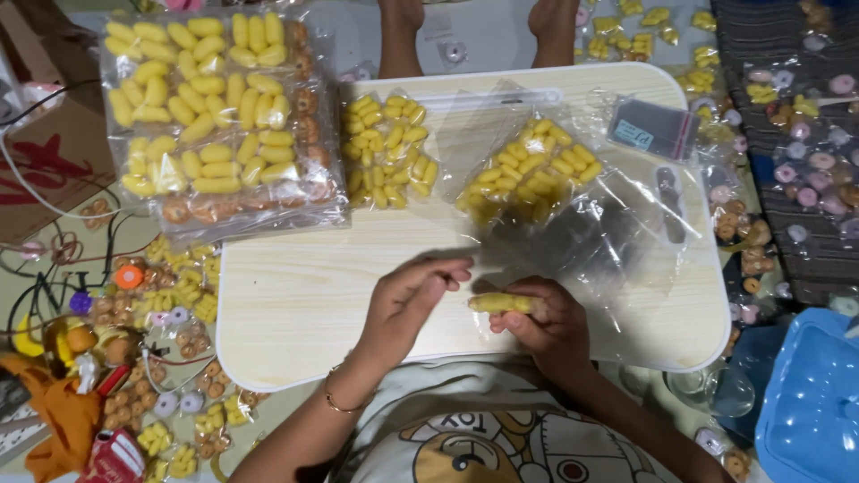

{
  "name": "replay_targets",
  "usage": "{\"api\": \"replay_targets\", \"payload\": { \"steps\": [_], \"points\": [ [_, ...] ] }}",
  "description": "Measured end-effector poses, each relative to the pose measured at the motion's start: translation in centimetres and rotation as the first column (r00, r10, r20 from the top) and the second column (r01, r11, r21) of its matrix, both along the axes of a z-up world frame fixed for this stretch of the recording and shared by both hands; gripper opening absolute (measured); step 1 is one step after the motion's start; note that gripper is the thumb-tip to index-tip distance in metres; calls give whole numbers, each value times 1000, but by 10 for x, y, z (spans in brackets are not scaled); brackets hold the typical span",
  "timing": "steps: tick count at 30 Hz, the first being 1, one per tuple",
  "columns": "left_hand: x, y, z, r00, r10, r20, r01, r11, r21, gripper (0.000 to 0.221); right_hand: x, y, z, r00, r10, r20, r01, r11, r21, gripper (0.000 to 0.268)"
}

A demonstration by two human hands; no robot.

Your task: Packing small yellow items into plastic bags

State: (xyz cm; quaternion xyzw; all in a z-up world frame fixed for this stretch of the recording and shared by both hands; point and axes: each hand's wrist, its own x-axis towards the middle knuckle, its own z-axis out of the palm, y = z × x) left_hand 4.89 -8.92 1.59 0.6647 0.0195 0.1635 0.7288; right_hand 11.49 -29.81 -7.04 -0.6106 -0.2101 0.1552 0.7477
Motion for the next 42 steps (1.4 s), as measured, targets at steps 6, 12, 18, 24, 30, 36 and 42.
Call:
{"api": "replay_targets", "payload": {
  "steps": [6,12,18,24,30,36,42],
  "points": [
    [57,0,24,996,87,2,-87,996,36,20,14,-5,35,986,161,-46,-130,908,399,27],
    [101,-51,22,954,-240,178,93,805,585,13,24,-75,64,985,110,-134,-17,829,559,30],
    [121,-107,-18,908,-295,297,-191,339,921,49,57,-183,50,960,-275,56,237,900,366,35],
    [120,-124,-34,916,-258,306,-215,327,920,59,68,-222,48,807,-586,72,568,804,177,42],
    [118,-129,-46,948,-198,247,-180,307,935,62,72,-222,43,806,-589,55,575,801,166,34],
    [119,-128,-49,948,-178,265,-200,316,928,35,73,-209,48,790,-610,63,603,791,104,41],
    [121,-123,-43,934,-212,289,-199,365,910,11,73,-215,47,791,-595,141,602,799,-6,33]
  ]
}}
